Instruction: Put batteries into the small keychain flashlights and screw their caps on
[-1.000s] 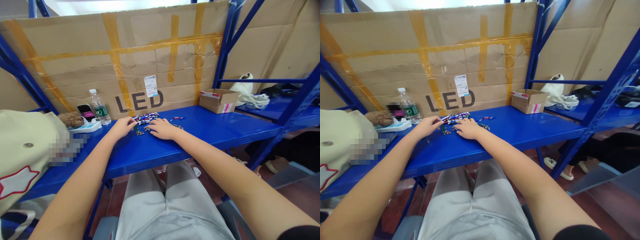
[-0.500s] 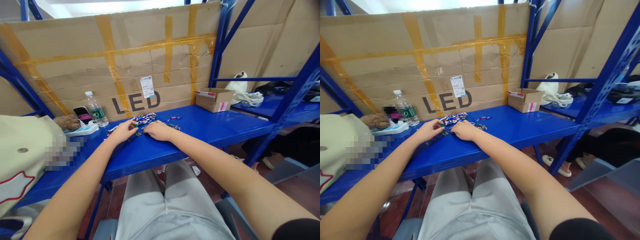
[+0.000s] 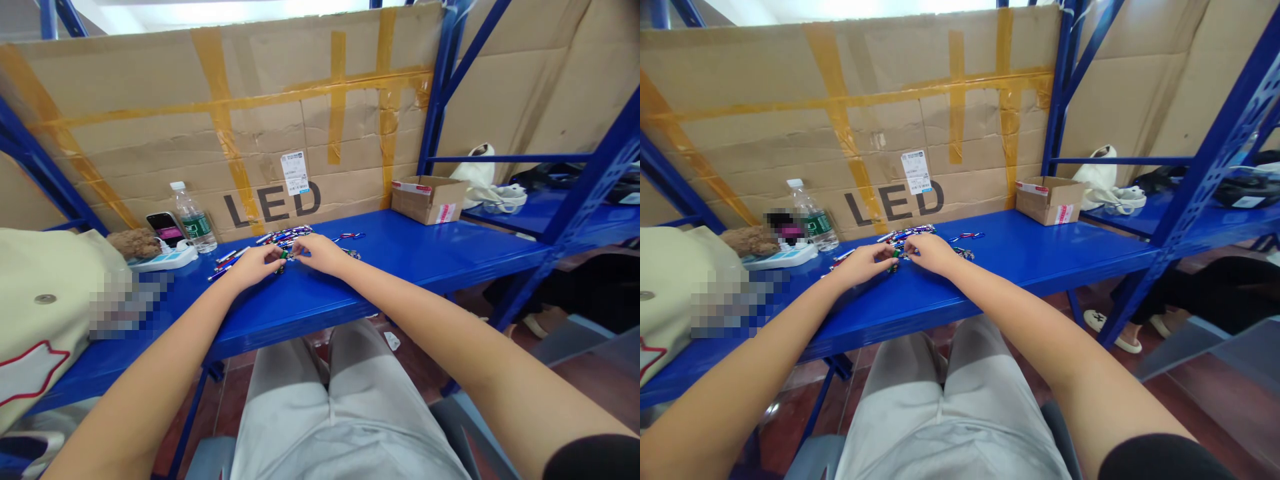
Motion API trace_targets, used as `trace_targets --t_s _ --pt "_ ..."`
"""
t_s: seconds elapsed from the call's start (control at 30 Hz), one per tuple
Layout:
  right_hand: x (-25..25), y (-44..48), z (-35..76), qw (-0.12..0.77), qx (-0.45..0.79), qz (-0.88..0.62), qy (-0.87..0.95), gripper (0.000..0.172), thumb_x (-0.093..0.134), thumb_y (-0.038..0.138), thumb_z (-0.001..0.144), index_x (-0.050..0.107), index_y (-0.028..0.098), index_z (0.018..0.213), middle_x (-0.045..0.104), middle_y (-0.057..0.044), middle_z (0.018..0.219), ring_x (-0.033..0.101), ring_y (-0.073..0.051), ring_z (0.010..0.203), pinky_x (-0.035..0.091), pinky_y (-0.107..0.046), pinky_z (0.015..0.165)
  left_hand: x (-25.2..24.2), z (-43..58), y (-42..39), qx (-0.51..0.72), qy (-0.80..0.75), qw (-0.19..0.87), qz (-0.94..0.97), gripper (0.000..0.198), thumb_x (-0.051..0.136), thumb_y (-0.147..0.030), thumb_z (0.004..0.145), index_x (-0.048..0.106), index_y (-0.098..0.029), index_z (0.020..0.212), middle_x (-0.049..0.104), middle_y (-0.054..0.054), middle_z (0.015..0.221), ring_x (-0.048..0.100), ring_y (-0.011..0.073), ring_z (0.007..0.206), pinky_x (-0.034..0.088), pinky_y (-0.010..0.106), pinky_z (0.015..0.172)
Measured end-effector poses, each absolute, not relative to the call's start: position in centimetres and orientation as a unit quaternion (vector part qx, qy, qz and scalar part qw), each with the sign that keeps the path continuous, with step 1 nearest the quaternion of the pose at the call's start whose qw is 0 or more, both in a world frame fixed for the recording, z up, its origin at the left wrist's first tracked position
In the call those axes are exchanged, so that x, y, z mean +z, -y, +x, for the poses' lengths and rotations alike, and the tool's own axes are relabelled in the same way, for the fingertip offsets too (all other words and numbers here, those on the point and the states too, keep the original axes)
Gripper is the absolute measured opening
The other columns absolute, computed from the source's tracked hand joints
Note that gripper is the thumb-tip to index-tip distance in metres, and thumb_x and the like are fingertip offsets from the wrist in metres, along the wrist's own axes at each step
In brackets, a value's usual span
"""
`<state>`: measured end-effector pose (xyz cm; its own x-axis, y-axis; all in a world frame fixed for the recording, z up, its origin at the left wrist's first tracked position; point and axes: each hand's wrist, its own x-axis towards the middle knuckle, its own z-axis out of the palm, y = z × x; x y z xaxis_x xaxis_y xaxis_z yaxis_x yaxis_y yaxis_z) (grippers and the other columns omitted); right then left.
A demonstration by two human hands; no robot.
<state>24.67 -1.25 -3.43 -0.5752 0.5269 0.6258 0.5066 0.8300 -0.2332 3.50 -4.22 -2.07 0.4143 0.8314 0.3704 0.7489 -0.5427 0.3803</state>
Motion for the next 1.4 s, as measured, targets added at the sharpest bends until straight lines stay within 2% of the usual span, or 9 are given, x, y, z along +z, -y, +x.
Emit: trace_targets --t_s 0.13,0.33,0.53,0.83,1.1,1.17,1.23,1.33,1.4 --pt "-2.9 1.8 24.8 0.475 0.035 -0.246 0.844 0.006 0.064 0.015 0.080 0.063 0.017 0.085 0.068 -0.003 0.087 0.060 -0.016 0.083 0.043 -0.028 0.077 -2.2 4.0 4.4 0.290 -0.451 0.112 0.836 0.033 0.057 -0.047 0.081 0.065 -0.018 0.094 0.071 0.004 0.082 0.065 0.0204 0.074 0.050 0.032 0.071" --pt "-2.8 2.1 24.7 0.472 0.020 -0.201 0.858 0.011 0.065 0.010 0.078 0.061 0.019 0.074 0.066 0.000 0.077 0.059 -0.015 0.078 0.043 -0.027 0.074 -2.2 4.2 4.3 0.319 -0.430 0.139 0.833 0.033 0.058 -0.047 0.082 0.065 -0.017 0.095 0.070 0.004 0.084 0.064 0.0192 0.075 0.049 0.030 0.069" --pt "-2.8 1.8 24.8 0.535 -0.001 -0.207 0.819 0.010 0.063 0.010 0.079 0.062 0.019 0.076 0.068 -0.002 0.080 0.059 -0.015 0.080 0.043 -0.027 0.075 -2.1 4.4 4.5 0.341 -0.437 0.158 0.817 0.037 0.060 -0.049 0.079 0.064 -0.017 0.097 0.070 0.005 0.087 0.064 0.0199 0.075 0.051 0.033 0.071" --pt "-2.8 2.1 24.7 0.475 0.018 -0.229 0.850 0.009 0.057 0.011 0.083 0.062 0.019 0.081 0.069 -0.003 0.087 0.059 -0.016 0.087 0.043 -0.028 0.082 -1.9 4.6 4.8 0.340 -0.438 0.149 0.819 0.040 0.058 -0.052 0.080 0.065 -0.017 0.098 0.071 0.005 0.088 0.063 0.0192 0.075 0.051 0.032 0.071" --pt "-2.4 2.4 23.4 0.478 0.027 -0.211 0.852 0.016 0.055 0.015 0.085 0.062 0.014 0.099 0.065 -0.008 0.101 0.058 -0.017 0.093 0.042 -0.030 0.084 -0.9 3.4 4.4 0.374 -0.487 0.048 0.788 0.039 0.055 -0.049 0.081 0.065 -0.016 0.099 0.071 0.006 0.090 0.062 0.0188 0.076 0.050 0.030 0.074" --pt "-2.3 2.7 21.9 0.444 0.003 -0.211 0.871 0.012 0.058 0.017 0.085 0.065 0.015 0.094 0.065 -0.008 0.098 0.057 -0.018 0.094 0.041 -0.030 0.086 -0.4 2.5 4.3 0.405 -0.506 0.021 0.761 0.038 0.056 -0.047 0.080 0.065 -0.015 0.099 0.071 0.006 0.090 0.063 0.0192 0.077 0.050 0.030 0.075" --pt "-2.4 3.1 20.1 0.355 -0.018 -0.217 0.909 0.011 0.063 0.024 0.084 0.069 0.017 0.089 0.065 -0.006 0.093 0.056 -0.019 0.092 0.039 -0.031 0.085 -0.1 1.5 4.2 0.430 -0.525 0.000 0.734 0.038 0.057 -0.045 0.079 0.064 -0.014 0.099 0.071 0.007 0.091 0.063 0.0198 0.079 0.050 0.031 0.078" --pt "-2.5 3.8 17.9 0.218 -0.028 -0.237 0.946 0.022 0.067 0.037 0.082 0.073 0.021 0.095 0.066 -0.007 0.096 0.057 -0.020 0.087 0.039 -0.029 0.073 0.1 0.2 4.0 0.439 -0.550 -0.026 0.710 0.035 0.057 -0.044 0.079 0.064 -0.015 0.098 0.071 0.007 0.090 0.063 0.0203 0.081 0.050 0.032 0.079" --pt "-2.5 4.1 17.0 0.185 -0.033 -0.250 0.950 0.020 0.064 0.035 0.085 0.074 0.022 0.097 0.066 -0.007 0.099 0.058 -0.019 0.086 0.038 -0.028 0.067 0.1 -0.2 4.0 0.434 -0.555 -0.035 0.709 0.034 0.057 -0.044 0.079 0.064 -0.016 0.098 0.072 0.006 0.090 0.063 0.0205 0.081 0.050 0.031 0.079"
